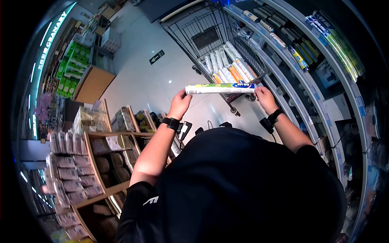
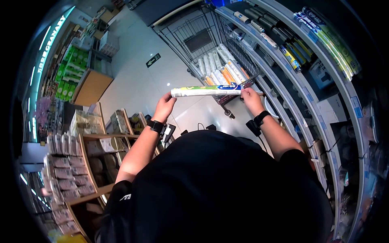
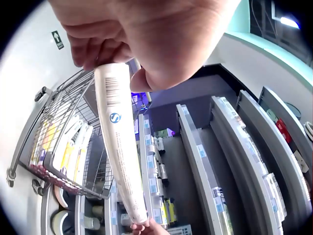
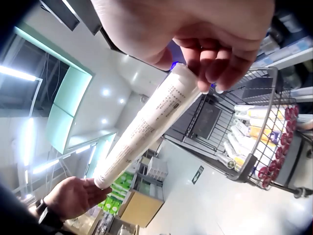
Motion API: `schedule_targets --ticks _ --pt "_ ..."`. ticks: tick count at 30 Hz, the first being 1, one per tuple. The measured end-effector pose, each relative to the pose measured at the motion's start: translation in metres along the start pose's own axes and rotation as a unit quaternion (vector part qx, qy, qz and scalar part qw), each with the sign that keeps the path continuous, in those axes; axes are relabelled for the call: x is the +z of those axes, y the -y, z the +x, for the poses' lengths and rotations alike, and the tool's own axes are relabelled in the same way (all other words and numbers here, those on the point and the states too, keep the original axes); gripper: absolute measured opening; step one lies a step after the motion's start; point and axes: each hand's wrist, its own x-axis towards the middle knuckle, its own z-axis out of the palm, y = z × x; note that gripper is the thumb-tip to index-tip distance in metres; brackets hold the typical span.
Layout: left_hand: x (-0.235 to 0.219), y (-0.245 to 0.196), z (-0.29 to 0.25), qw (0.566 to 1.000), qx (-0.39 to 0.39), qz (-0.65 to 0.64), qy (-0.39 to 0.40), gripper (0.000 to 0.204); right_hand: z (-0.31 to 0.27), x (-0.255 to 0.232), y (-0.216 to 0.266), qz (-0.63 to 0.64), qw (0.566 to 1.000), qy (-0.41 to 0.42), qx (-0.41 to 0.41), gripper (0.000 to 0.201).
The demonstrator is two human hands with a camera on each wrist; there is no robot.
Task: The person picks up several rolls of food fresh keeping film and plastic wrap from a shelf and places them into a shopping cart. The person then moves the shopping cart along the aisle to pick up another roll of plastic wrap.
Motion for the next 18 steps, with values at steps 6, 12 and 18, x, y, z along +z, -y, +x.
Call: schedule_targets --ticks 6,12,18 --pt "-0.034 0.002 0.119 0.991 0.055 0.090 0.086 0.037 0.023 0.046 0.003 0.041 0.995 -0.091 0.020 0.022" --pt "-0.021 0.016 0.224 0.990 0.040 0.086 0.100 0.040 0.076 0.055 -0.004 0.004 0.998 -0.044 0.042 0.023" --pt "-0.022 0.039 0.317 0.984 -0.092 0.055 0.139 0.049 0.125 0.076 0.016 -0.077 0.991 0.007 0.108 0.031"
